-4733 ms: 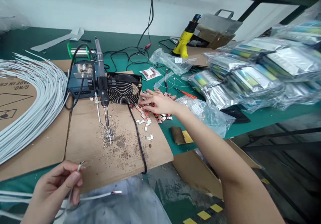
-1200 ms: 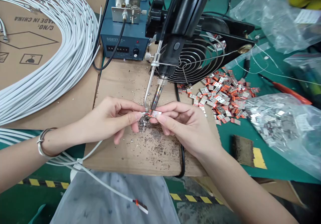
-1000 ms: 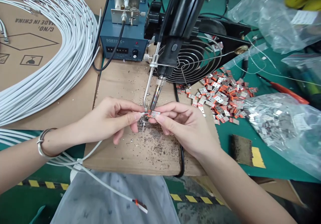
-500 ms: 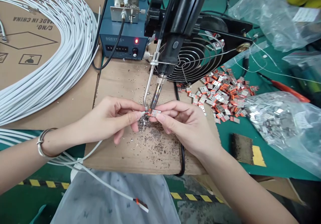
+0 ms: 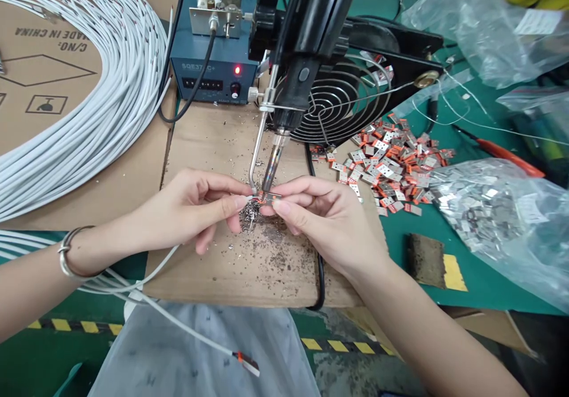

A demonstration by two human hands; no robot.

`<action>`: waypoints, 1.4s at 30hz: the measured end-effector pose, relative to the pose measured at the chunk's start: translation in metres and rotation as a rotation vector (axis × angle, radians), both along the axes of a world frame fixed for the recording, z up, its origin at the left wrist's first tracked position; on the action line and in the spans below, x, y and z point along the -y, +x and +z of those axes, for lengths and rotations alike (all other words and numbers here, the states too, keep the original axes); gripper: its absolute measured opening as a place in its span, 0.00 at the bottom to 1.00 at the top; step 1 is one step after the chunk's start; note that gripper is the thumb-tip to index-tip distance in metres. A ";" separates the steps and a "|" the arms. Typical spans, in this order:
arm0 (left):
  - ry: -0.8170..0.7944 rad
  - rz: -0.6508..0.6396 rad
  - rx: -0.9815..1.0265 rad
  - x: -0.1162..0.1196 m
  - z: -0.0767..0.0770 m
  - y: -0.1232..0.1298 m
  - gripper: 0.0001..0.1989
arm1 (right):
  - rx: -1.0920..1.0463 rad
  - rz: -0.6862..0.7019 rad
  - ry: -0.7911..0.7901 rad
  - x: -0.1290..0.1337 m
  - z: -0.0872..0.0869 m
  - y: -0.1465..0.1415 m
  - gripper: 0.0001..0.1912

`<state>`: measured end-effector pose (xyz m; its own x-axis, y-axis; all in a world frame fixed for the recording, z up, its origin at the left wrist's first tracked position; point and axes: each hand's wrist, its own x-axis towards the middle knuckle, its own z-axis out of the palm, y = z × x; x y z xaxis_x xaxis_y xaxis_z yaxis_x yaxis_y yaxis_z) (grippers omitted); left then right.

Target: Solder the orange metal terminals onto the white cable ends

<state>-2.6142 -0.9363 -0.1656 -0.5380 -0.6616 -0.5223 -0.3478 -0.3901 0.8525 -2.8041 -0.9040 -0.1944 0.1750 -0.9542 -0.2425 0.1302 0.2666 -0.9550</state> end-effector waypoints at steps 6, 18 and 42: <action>-0.017 -0.002 0.037 -0.001 -0.001 -0.001 0.12 | -0.053 -0.014 0.010 0.001 0.001 0.001 0.08; -0.015 0.020 0.134 -0.003 -0.006 0.004 0.14 | 0.042 0.027 0.066 0.003 0.000 0.004 0.09; -0.070 0.118 0.239 -0.010 -0.002 -0.006 0.07 | 0.031 0.102 -0.032 0.003 -0.011 0.001 0.11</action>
<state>-2.6197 -0.9266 -0.1673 -0.3218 -0.7513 -0.5762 -0.4982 -0.3831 0.7778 -2.8032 -0.9075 -0.2052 0.2786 -0.9383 -0.2048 0.1337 0.2491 -0.9592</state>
